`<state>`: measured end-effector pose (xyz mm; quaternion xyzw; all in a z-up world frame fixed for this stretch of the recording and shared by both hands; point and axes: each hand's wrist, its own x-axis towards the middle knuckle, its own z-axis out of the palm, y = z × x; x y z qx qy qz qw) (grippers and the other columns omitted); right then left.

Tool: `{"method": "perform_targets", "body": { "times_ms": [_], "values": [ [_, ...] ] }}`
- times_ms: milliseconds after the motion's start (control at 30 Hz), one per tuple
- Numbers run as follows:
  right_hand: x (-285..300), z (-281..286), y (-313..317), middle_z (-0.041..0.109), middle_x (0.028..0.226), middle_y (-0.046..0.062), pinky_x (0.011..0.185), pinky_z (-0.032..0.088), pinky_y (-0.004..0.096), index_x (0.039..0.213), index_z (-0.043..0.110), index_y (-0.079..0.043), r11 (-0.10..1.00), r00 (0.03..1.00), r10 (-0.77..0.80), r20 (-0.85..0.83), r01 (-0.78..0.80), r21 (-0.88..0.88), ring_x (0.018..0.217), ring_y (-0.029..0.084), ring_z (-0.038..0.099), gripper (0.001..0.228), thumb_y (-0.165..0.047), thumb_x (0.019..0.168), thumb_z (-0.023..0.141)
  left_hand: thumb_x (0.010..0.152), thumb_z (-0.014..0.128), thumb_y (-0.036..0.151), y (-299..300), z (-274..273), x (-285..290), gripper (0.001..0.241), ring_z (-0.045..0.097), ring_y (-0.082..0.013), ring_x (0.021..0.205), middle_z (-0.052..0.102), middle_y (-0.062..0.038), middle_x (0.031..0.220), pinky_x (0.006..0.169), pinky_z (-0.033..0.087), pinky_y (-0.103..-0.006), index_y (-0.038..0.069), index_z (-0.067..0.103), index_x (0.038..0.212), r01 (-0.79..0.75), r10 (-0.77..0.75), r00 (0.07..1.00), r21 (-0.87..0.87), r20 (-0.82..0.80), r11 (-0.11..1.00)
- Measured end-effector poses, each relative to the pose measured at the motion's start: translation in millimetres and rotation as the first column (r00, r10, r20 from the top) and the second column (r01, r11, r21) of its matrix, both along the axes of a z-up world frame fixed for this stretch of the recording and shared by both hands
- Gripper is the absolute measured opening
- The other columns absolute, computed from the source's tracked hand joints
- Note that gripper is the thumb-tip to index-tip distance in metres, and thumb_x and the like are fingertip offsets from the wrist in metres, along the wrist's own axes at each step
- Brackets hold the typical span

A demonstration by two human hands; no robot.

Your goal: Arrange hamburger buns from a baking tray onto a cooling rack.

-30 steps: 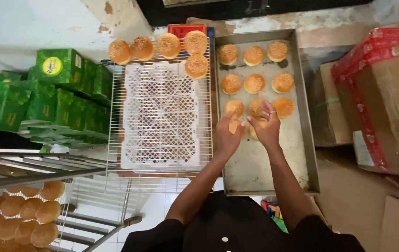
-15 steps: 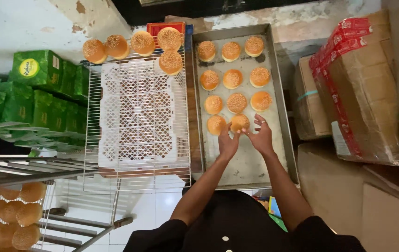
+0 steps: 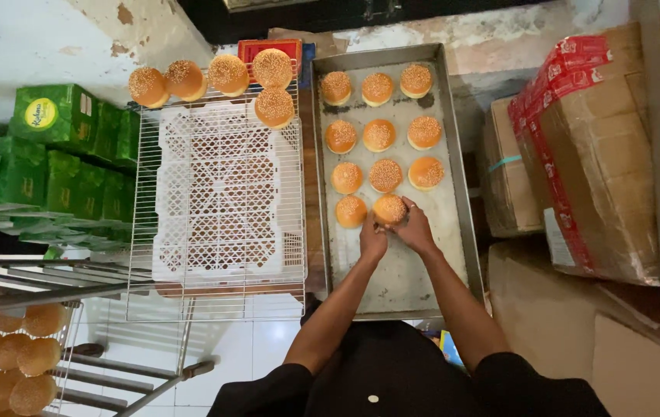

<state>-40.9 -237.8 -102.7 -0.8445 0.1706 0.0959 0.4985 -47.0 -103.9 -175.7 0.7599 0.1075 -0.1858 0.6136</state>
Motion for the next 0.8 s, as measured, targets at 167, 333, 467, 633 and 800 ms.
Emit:
{"method": "perform_targets", "body": {
  "times_ms": [167,333,467,633,800],
  "values": [
    [-10,3,2,0.058,0.140,0.028,0.109,0.049,0.049,0.153,0.048,-0.005,0.999,0.999,-0.037,-0.002,0.037,0.026,0.130,0.045,0.057,0.099,-0.022,0.067,0.094,0.096,0.058,-0.002,0,17,-4,0.064,0.049,-0.0463,0.137,0.042,-0.031,0.152,0.116,0.046,-0.0486,-0.001,0.037,0.156,-0.017,0.018,1.000,-0.024,0.018,1.000],
    [-29,23,6,0.059,0.137,0.027,0.105,0.052,0.047,0.154,0.048,-0.009,0.998,0.998,-0.062,-0.005,0.062,0.009,0.119,0.044,0.064,0.098,-0.023,0.068,0.093,0.095,0.059,-0.002,6,46,-13,0.063,0.051,-0.0448,0.136,0.043,-0.029,0.151,0.113,0.047,-0.0476,-0.001,0.040,0.155,-0.035,0.036,0.999,-0.042,0.025,0.999],
    [-46,41,12,0.058,0.129,0.028,0.099,0.053,0.049,0.152,0.051,-0.006,0.983,0.975,-0.183,0.130,0.176,0.060,0.113,0.046,0.064,0.098,-0.029,0.069,0.097,0.091,0.075,0.011,16,71,-23,0.066,0.059,-0.0454,0.125,0.052,-0.025,0.141,0.102,0.053,-0.0480,0.006,0.050,0.152,0.026,-0.024,0.976,-0.005,0.217,1.000],
    [-55,100,31,0.057,0.129,0.025,0.101,0.052,0.047,0.151,0.051,-0.005,0.967,0.935,-0.254,0.248,0.239,0.090,0.114,0.043,0.063,0.095,-0.027,0.071,0.097,0.079,0.085,0.011,28,125,-24,0.064,0.068,-0.0388,0.109,0.064,-0.021,0.128,0.096,0.053,-0.0416,0.007,0.064,0.139,-0.029,-0.007,0.896,0.075,0.444,0.997],
    [-52,120,53,0.059,0.123,0.022,0.099,0.052,0.045,0.146,0.056,-0.004,0.975,0.853,-0.219,0.473,0.212,0.070,0.111,0.040,0.063,0.096,-0.027,0.065,0.100,0.077,0.089,0.012,55,179,-21,0.060,0.065,-0.0387,0.120,0.066,-0.017,0.125,0.107,0.048,-0.0443,0.011,0.068,0.134,-0.090,0.115,0.788,-0.073,0.605,0.993]
  ]
}}
